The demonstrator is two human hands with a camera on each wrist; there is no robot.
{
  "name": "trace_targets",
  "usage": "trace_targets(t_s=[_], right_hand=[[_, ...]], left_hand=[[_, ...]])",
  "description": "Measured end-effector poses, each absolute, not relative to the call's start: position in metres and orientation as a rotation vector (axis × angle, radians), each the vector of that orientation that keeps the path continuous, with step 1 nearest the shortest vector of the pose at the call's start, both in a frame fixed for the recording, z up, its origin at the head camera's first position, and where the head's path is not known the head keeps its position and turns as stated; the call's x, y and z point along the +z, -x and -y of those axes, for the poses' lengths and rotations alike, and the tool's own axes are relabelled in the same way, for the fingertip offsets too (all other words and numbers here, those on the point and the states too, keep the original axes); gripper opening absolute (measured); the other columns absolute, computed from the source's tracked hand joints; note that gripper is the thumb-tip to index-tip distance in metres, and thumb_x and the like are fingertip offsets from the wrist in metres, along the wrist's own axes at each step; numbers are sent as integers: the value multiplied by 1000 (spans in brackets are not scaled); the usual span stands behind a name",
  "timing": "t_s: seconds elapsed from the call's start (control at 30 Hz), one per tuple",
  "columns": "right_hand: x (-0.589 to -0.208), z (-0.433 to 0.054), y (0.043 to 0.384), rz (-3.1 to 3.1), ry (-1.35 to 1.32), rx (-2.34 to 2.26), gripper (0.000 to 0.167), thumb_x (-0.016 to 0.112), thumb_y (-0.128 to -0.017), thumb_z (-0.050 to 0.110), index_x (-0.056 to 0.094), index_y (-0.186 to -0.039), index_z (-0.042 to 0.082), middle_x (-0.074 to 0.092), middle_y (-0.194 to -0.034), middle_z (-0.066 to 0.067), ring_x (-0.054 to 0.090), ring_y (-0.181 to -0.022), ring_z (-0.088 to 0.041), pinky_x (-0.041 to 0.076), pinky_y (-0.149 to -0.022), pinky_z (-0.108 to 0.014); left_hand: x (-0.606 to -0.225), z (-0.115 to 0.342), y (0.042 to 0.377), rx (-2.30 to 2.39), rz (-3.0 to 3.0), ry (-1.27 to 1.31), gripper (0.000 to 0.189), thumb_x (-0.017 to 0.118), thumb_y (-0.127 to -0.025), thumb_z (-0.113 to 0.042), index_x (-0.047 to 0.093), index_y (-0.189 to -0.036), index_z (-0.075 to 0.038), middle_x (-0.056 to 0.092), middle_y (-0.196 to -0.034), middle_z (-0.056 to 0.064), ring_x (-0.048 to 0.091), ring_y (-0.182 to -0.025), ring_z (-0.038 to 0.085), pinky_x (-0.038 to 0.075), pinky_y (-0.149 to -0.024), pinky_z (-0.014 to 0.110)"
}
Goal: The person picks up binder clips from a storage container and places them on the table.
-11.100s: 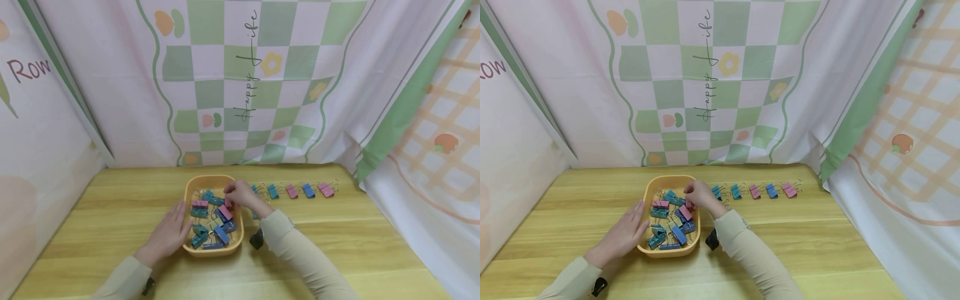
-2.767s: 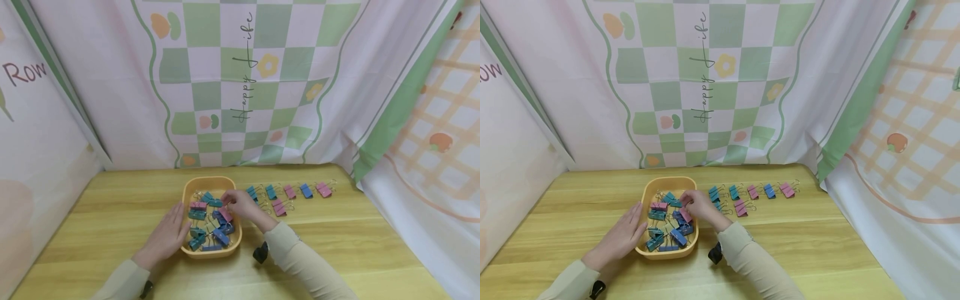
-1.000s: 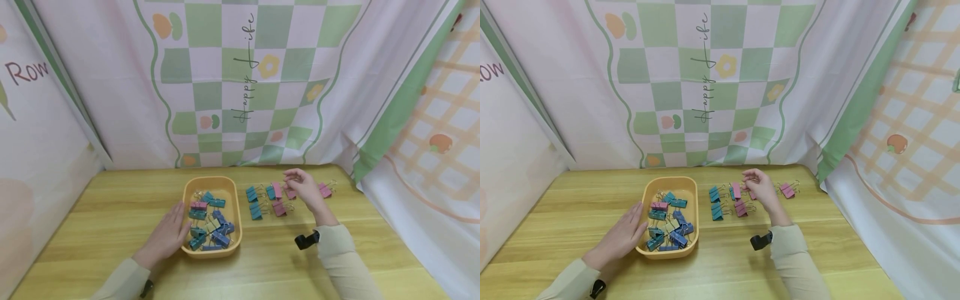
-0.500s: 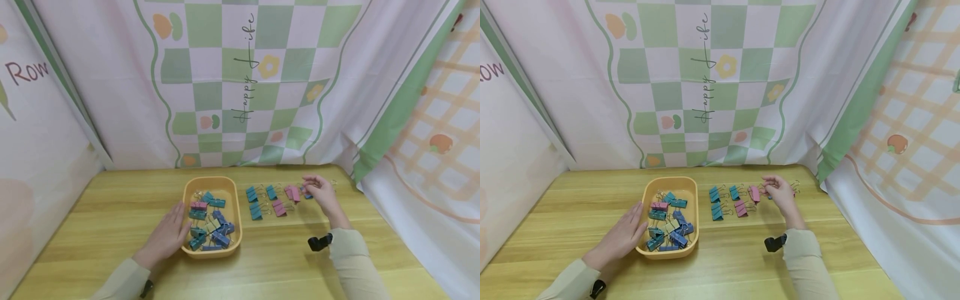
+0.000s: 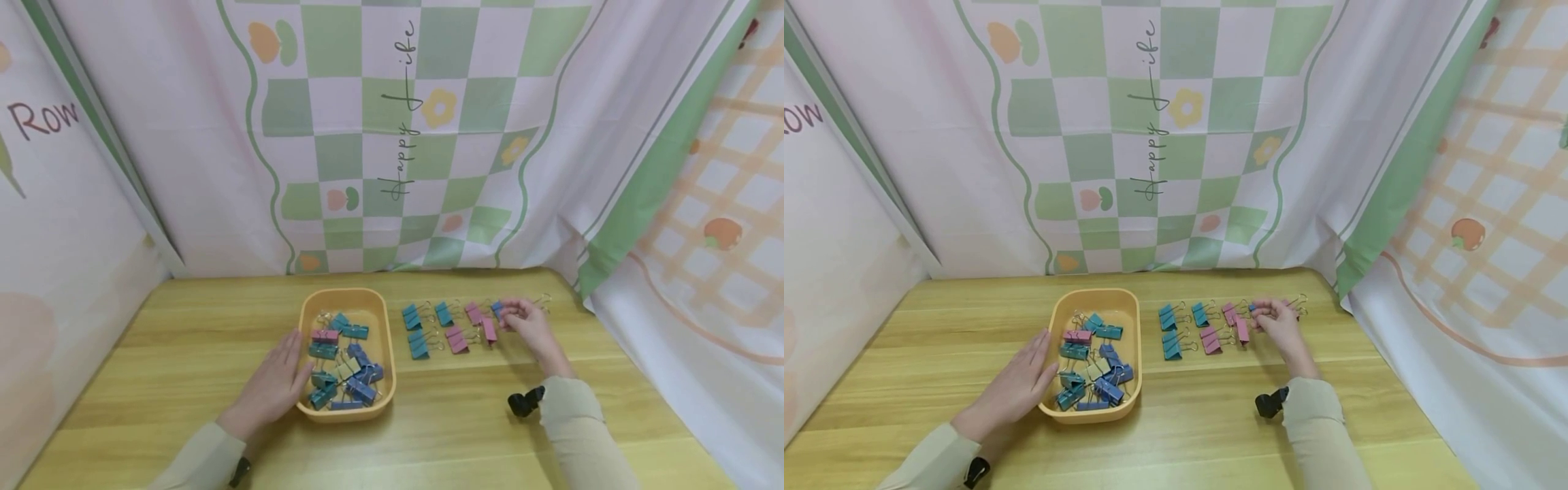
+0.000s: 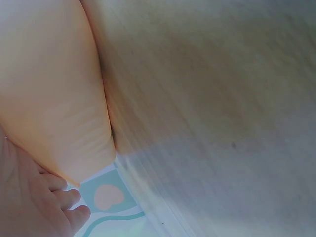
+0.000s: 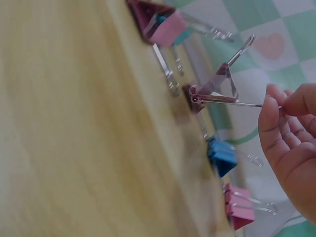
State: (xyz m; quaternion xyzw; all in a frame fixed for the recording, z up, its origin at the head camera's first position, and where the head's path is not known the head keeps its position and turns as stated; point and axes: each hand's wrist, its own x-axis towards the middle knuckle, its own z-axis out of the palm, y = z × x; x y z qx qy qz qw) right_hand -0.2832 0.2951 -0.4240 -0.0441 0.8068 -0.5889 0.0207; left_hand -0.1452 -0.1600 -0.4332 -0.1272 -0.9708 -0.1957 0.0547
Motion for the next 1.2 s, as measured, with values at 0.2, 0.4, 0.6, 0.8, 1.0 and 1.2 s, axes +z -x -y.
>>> trace_targets(t_s=[0.2,0.4,0.6,0.8,1.0,1.2], right_hand=[[-431,-299,287,-2570,125,-1755,36,46,-89,-8,39,-124,-17,48,-110,-33,60,-80,-19,53,-74,-27],[-437,-301,290,-2632,63,-1688,32,45,-89,-10,41,-120,-19,49,-105,-33,59,-73,-17,55,-70,-29],[-438,-299,289,-2659,-38,-1639,29,42,-89,-9,44,-116,-18,50,-102,-29,58,-73,-16,55,-70,-29],[-434,-294,287,-2672,-106,-1613,29,41,-87,-9,45,-114,-18,50,-100,-27,57,-74,-19,55,-69,-31],[-438,-297,288,-2613,-133,-1676,33,43,-88,-7,40,-119,-21,51,-105,-32,57,-72,-13,55,-71,-31],[-440,-301,288,-2496,-193,-1810,41,47,-86,-6,37,-124,-20,54,-103,-25,57,-70,-7,54,-74,-28]], left_hand=[[-433,160,145,-597,2943,389,63,36,-99,-33,16,-142,9,14,-148,23,18,-134,38,19,-107,49],[-433,160,145,-595,2942,391,63,36,-99,-33,15,-142,9,13,-148,23,18,-134,38,18,-107,48],[-434,160,146,-596,2939,389,63,36,-99,-34,15,-142,8,12,-148,23,18,-134,38,18,-107,49],[-434,160,146,-598,2936,389,63,36,-99,-33,16,-142,9,13,-148,23,19,-133,38,19,-107,49],[-434,160,145,-597,2936,390,63,35,-100,-33,16,-142,9,13,-147,23,19,-133,38,19,-107,49],[-434,160,145,-596,2929,393,63,36,-99,-32,17,-141,10,13,-147,23,19,-133,38,20,-107,49]])
